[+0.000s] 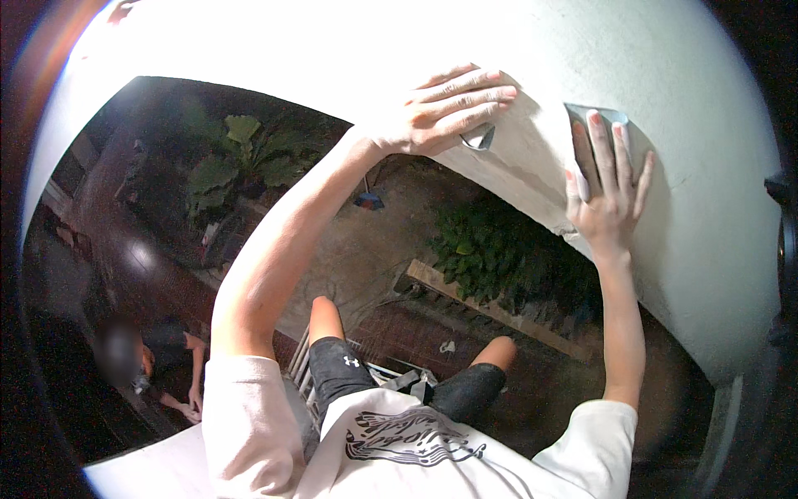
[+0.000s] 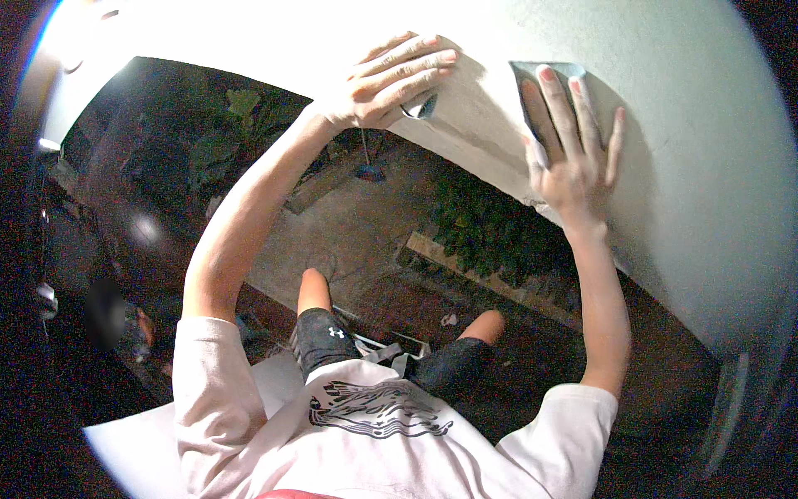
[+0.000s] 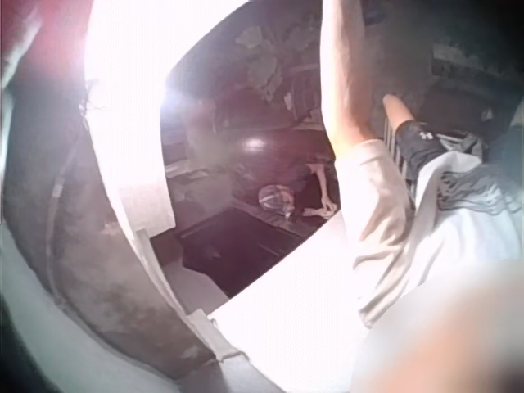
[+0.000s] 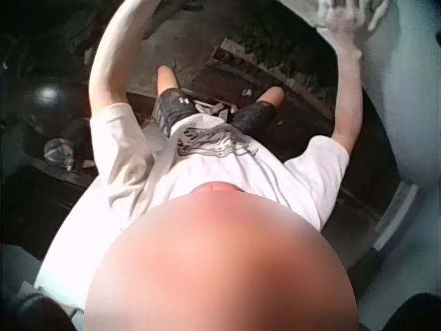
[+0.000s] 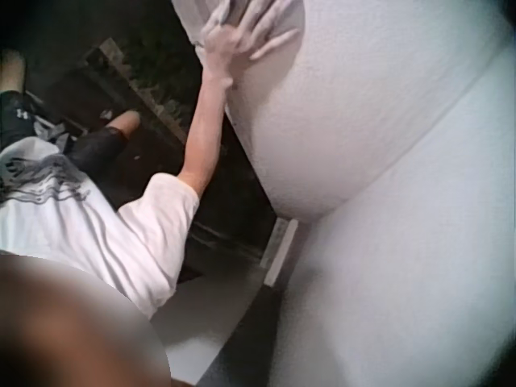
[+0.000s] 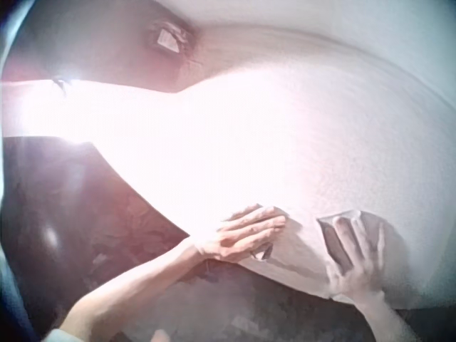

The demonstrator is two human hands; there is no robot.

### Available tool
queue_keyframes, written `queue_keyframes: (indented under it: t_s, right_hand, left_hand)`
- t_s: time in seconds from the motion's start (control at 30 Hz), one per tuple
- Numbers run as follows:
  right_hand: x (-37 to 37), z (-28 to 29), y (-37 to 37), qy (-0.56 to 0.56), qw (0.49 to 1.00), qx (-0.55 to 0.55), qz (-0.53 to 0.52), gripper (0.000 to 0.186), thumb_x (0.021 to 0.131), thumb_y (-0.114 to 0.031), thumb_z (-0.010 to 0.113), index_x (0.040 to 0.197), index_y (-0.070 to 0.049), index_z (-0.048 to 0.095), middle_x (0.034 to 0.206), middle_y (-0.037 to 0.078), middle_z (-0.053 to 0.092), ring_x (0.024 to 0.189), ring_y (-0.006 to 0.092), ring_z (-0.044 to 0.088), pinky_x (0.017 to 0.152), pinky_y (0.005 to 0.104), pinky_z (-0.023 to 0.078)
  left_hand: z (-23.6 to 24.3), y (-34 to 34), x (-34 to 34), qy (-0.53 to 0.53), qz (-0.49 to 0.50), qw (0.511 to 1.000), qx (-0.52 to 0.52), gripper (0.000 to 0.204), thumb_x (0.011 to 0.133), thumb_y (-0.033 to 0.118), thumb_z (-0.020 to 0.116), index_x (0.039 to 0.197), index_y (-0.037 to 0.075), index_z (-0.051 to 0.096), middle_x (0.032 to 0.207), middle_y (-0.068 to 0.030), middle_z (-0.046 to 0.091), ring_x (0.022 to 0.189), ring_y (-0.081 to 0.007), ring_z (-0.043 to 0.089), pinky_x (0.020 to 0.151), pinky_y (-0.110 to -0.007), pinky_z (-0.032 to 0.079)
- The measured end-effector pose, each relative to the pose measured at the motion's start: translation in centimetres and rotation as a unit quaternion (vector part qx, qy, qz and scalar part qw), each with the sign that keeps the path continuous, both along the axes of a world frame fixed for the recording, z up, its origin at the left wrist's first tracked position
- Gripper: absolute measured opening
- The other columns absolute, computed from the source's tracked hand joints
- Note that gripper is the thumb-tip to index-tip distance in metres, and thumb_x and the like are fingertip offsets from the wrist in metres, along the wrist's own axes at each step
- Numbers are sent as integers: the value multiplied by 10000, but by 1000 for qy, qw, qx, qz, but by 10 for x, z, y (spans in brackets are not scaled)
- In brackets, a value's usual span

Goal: The person smooths a white wall surface using a sanding block and a putty knife. They repeatedly rub the wall with the sanding block and scrape it with the putty knife to remove excess material.

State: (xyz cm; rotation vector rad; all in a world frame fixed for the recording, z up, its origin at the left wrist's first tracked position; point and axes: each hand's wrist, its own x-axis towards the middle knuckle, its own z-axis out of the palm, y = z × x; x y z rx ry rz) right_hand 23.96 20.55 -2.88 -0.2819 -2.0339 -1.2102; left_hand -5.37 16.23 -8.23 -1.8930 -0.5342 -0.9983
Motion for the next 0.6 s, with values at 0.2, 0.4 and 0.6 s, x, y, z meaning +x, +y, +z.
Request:
queue_keyframes:
  t_s: [0.2, 0.4, 0.6]
  right_hand:
    - [-23, 73, 26, 138, 990, 21, 1, 494, 937, -326, 491, 1426, -309, 423, 1500, -102, 375, 1394, 209, 334, 1125, 576, 215]
    - [-106, 95, -5, -24, 1000, 7, 10, 464, 943, -105, 442, 1401, -181, 457, 1470, -27, 428, 1396, 184, 334, 1178, 504, 203]
    - [-174, 120, -25, 27, 995, 53, 82, 526, 901, -59, 466, 1407, -201, 450, 1470, -22, 429, 1400, 179, 325, 1191, 481, 175]
  left_hand:
    - [-1, 1, -1, 0, -8, 1000, -2, 614, 845, 154, 647, 1400, 46, 407, 1428, -116, 467, 1312, -291, 458, 1082, -460, 398]
    - [0, 0, 1, -7, -7, 1000, 12, 429, 875, 117, 575, 1285, 4, 516, 1368, -135, 527, 1278, -302, 498, 1058, -461, 415]
    - [0, -2, 1, -5, 7, 1000, -14, 536, 879, 123, 593, 1381, 35, 426, 1415, -133, 479, 1311, -303, 458, 1074, -470, 403]
